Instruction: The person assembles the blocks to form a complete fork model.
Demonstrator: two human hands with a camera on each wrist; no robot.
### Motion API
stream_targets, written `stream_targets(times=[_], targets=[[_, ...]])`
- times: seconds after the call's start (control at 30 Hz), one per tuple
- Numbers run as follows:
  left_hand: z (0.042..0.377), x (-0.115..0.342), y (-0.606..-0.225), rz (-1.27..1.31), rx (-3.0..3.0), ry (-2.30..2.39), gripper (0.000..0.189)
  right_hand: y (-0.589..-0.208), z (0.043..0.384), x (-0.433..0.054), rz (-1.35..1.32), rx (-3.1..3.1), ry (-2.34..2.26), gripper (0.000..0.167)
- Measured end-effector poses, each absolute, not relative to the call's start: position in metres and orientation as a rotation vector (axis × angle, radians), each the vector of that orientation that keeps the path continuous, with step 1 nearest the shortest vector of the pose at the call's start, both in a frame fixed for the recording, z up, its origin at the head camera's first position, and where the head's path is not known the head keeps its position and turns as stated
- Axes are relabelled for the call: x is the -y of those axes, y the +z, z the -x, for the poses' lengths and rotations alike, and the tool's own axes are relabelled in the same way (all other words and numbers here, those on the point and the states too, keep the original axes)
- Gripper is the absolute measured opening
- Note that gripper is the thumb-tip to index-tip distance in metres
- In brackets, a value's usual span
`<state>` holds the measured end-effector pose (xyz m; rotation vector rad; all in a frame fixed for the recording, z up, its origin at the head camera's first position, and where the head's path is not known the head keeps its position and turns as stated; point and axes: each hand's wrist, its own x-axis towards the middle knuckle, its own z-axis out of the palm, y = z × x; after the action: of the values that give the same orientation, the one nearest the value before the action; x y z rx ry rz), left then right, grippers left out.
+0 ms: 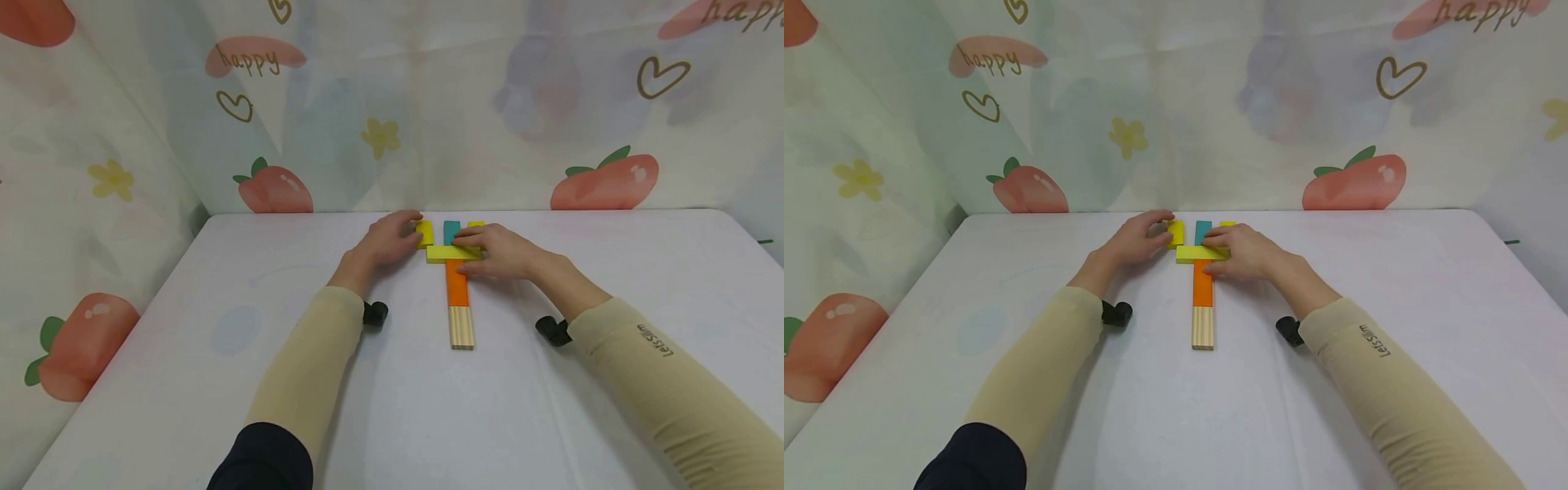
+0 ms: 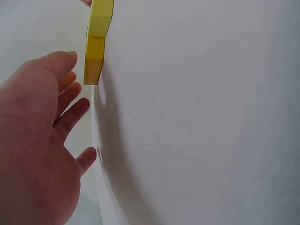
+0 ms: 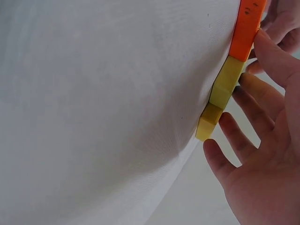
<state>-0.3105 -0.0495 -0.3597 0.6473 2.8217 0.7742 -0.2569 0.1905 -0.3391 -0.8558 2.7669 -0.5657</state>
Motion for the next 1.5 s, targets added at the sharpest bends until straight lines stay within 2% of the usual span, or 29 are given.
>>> stream_targets(times=[0.27,1.5], targets=[[0.3112,0.0482,-0.3589,-0.566,-2.826,0.786,0.049,-0.3378,0.2563,-0.1904,0.839,-2.764,-0.573,0.058],[0.3144,0.0444,-0.3635,-0.539,-2.822,0.739,0.046,-0.3373,0.2566,-0.1888,0.821,-2.761,-0.559,0.059]])
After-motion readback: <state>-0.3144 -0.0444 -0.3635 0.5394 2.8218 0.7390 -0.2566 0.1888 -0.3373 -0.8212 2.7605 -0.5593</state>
